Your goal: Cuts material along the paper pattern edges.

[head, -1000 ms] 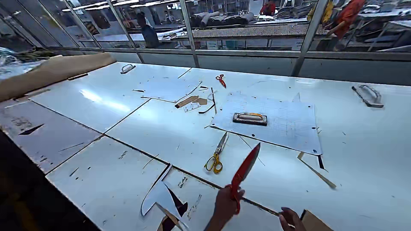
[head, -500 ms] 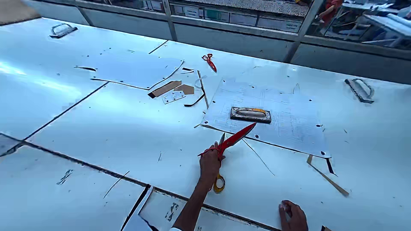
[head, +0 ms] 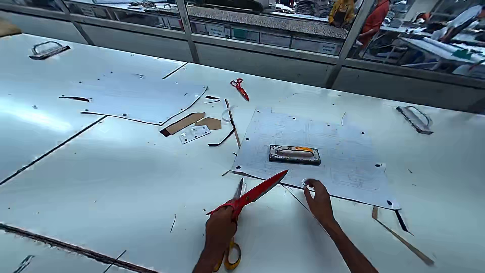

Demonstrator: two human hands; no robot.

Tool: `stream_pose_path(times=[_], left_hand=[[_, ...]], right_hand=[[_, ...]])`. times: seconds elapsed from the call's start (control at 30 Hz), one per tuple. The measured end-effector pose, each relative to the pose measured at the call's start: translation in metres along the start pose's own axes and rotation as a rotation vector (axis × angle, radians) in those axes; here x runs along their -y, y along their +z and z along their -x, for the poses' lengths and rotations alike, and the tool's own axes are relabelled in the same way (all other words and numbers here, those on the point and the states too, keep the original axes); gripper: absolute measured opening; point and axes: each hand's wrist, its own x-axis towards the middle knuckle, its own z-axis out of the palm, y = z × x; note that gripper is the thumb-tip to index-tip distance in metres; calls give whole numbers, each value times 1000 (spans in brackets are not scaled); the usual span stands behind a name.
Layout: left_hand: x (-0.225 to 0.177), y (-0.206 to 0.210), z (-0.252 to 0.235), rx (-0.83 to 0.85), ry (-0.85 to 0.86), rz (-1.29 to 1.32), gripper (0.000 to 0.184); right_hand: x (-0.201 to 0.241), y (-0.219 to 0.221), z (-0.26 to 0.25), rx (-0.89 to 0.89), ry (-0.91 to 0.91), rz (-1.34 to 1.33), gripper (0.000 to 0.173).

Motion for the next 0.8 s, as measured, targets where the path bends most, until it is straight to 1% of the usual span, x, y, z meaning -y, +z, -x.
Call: stream_pose_path(times=[0.13, 0.23, 0.33, 0.4, 0.43, 0.5, 0.6, 0.67, 0.73, 0.8], left_hand=[[58, -23, -20, -42, -29, -67, 18], [109, -43, -40, -88, -56, -114, 17], [156, -58, -57, -100, -116, -169, 21], [171, -66, -65, -155, -150, -214, 21], [173, -68, -68, -212, -139, -237, 22], [162, -72, -76, -286, -122, -230, 25], [110, -77, -95, -190, -158, -92, 42], [75, -67, -119, -147, -125, -1, 41], [40, -50, -144, -89, -133, 101, 44], [13, -31, -167, -35, -159, 168, 47]], right_hand=[[22, 13, -89, 32, -35, 73, 35], [30, 21, -135, 58, -69, 106, 41], [25, 31, -161, 150, -78, 145, 52], [15, 42, -169, 129, -116, 145, 48], [13, 46, -172, 113, -117, 143, 46], [12, 49, -174, 93, -111, 146, 44], [10, 55, -178, 73, -106, 206, 46], [9, 58, -179, 64, -76, 232, 51], [13, 59, -179, 56, -21, 242, 52], [15, 61, -178, 54, -5, 242, 52]])
